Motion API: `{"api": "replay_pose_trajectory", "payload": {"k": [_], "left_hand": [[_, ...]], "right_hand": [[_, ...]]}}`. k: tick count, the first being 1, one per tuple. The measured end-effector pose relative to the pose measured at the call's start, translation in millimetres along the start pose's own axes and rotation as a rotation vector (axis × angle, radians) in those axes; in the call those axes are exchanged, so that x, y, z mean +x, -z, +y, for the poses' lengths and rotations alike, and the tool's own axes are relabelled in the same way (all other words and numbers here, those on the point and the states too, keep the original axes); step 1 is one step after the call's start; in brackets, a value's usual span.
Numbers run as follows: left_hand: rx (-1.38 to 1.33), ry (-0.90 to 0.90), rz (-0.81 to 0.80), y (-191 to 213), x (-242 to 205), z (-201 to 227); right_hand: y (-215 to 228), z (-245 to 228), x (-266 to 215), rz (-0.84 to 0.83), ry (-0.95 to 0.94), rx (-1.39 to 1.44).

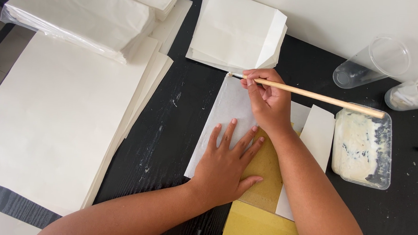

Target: Folding paper and applying glue with a brush to assemble a paper bag.

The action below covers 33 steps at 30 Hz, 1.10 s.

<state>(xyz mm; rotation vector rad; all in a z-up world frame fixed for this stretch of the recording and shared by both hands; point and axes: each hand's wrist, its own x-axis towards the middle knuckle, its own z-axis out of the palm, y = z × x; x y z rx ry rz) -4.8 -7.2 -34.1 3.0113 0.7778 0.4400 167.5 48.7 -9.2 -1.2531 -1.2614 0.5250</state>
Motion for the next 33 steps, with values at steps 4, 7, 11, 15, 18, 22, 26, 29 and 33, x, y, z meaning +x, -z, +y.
{"api": "replay_pose_trajectory", "payload": {"k": [4, 7, 11, 15, 18, 22, 26, 29, 33], "left_hand": [[-0.004, -0.001, 0.001, -0.5, -0.3, -0.1], [0.010, 0.002, -0.001, -0.5, -0.1, 0.0], [0.011, 0.000, -0.004, -0.4, -0.3, 0.4], [0.022, -0.001, -0.016, -1.7, -0.1, 0.2], [0.025, 0.001, -0.004, 0.0, 0.3, 0.3], [0.025, 0.000, 0.006, 0.4, 0.6, 0.4], [0.025, -0.001, -0.007, -0.9, 0.1, 0.3], [0.026, 0.000, 0.002, -1.1, -0.3, 0.2], [0.017, -0.002, -0.006, -1.4, 0.0, -0.1]], "right_hand": [[1.2, 0.2, -3.2, 0.019, 0.090, 0.064], [1.3, 2.1, -2.8, 0.016, 0.108, 0.104], [0.8, 3.5, 0.8, 0.008, -0.025, 0.027], [3.3, 5.7, 0.0, -0.026, 0.030, 0.036], [2.2, 2.6, -1.9, -0.003, 0.053, 0.125], [5.4, 7.5, -1.0, 0.003, -0.027, 0.099], [4.7, 9.0, 1.6, 0.012, -0.078, 0.035], [3.6, 6.9, -0.3, 0.006, -0.012, 0.038], [3.5, 5.3, -2.6, 0.015, 0.044, 0.138]]}}
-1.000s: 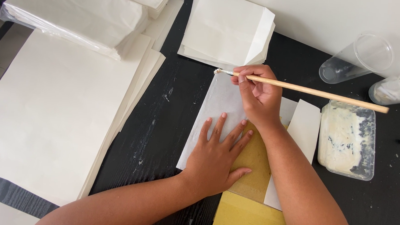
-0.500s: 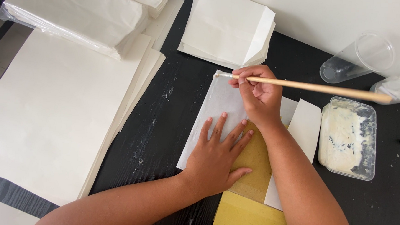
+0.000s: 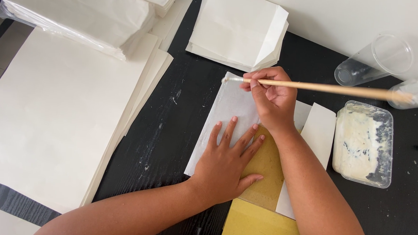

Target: Folding paper and applying glue with a brush to assemble a paper bag.

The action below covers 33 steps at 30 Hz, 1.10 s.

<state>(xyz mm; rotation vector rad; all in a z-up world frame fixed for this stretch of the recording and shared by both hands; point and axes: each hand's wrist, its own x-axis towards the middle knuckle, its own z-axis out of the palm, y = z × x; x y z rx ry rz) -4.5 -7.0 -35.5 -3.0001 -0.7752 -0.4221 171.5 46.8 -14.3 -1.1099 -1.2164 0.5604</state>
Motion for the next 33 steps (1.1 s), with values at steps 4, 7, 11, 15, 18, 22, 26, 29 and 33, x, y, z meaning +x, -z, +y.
{"api": "replay_pose_trajectory", "payload": {"k": [4, 7, 11, 15, 18, 22, 26, 29, 33], "left_hand": [[-0.004, 0.003, 0.000, -0.5, -0.3, 0.3], [-0.010, 0.000, 0.003, 0.0, -0.1, 0.5], [-0.002, -0.003, 0.013, -0.9, 0.4, 0.2], [0.037, -0.005, 0.005, -4.6, -1.3, 0.5], [0.036, -0.009, 0.031, -10.4, -2.2, 1.4], [-0.186, -0.039, -0.350, 16.0, 9.1, -5.3], [-0.147, -0.030, -0.305, 8.4, 6.1, -6.2], [-0.124, -0.024, -0.252, 1.0, 3.0, -5.6], [-0.080, -0.019, -0.147, -12.4, 3.1, -5.5]], "right_hand": [[1.7, -1.3, 0.4, -0.074, -0.110, 0.050], [-0.1, 2.0, 2.1, -0.013, -0.103, -0.058], [-1.7, -6.0, 4.3, 0.048, 0.012, -0.076], [-9.2, -12.7, -1.6, 0.049, 0.099, -0.022], [-15.7, -17.9, -8.7, -0.008, 0.186, -0.074], [-16.3, -31.5, -6.7, -0.021, 0.348, -0.270], [-17.3, -74.4, -0.2, 0.001, 0.393, -0.469], [-0.2, -96.4, -4.1, 0.007, 0.247, -0.418], [38.3, -129.7, -25.6, -0.003, 0.043, -0.250]]}}
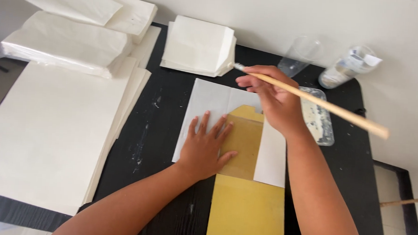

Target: Folding paper and applying glue with a brush to assemble a paper bag.

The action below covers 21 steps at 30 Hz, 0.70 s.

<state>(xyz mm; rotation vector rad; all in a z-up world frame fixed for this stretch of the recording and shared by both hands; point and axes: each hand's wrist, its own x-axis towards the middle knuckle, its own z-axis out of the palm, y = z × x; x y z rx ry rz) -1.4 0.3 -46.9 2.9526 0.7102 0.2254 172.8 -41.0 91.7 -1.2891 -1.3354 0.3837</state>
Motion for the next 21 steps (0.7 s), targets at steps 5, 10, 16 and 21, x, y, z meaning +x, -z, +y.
{"api": "replay_pose_trajectory", "payload": {"k": [5, 10, 16, 21], "left_hand": [[0.032, -0.006, 0.055, -0.8, -1.2, 0.3], [0.064, -0.007, 0.026, 4.1, -3.1, -1.2], [0.099, -0.016, -0.015, 5.3, -3.5, -2.1], [0.073, 0.033, -0.187, 34.8, 2.2, 6.0]], "right_hand": [[91.4, 32.6, -32.2, 0.045, -0.148, 0.146], [162.3, 51.1, -48.2, 0.208, -0.255, 0.413], [178.2, 14.6, -55.3, 0.049, -0.112, -0.027], [194.2, 46.2, -56.7, 0.001, -0.288, -0.432]]}}
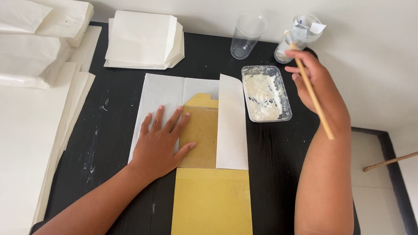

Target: Folding paper and applying glue with a brush to assemble a paper bag.

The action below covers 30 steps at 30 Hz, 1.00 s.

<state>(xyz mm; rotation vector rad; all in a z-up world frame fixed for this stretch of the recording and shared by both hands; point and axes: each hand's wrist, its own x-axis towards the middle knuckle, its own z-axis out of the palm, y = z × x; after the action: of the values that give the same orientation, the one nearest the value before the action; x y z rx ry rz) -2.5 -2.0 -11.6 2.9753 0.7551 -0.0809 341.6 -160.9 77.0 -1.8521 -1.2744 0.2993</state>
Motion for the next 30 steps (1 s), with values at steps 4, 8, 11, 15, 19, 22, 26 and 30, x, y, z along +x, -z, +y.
{"api": "replay_pose_trajectory", "payload": {"k": [4, 8, 11, 15, 19, 22, 26, 30], "left_hand": [[0.001, -0.004, -0.014, 3.0, 0.0, 0.6], [-0.009, 0.002, -0.013, 6.9, 0.4, 1.5], [-0.017, 0.004, -0.017, 8.4, -0.8, 0.6], [-0.024, -0.004, -0.013, 9.1, -1.6, 0.4], [-0.029, -0.010, -0.015, 10.6, -1.7, 0.2], [-0.026, 0.001, -0.029, 10.1, -1.8, 0.4], [-0.021, 0.000, -0.037, 9.1, -0.8, -0.1], [-0.026, 0.001, -0.034, 9.9, -1.1, 0.3]], "right_hand": [[-20.0, 35.5, 7.6, -0.028, -0.055, -0.084], [-36.5, 35.4, 7.2, -0.134, -0.138, -0.425], [-46.5, 50.5, 9.2, -0.175, -0.140, -0.637], [-47.3, 51.2, 8.8, -0.115, -0.121, -0.608], [-50.3, 50.6, 15.3, -0.025, -0.157, -0.557], [-61.3, 11.1, 10.3, -0.106, -0.344, -0.507], [-75.4, 7.7, 11.7, -0.173, -0.411, -0.538], [-79.0, 10.0, 13.5, -0.177, -0.469, -0.561]]}}
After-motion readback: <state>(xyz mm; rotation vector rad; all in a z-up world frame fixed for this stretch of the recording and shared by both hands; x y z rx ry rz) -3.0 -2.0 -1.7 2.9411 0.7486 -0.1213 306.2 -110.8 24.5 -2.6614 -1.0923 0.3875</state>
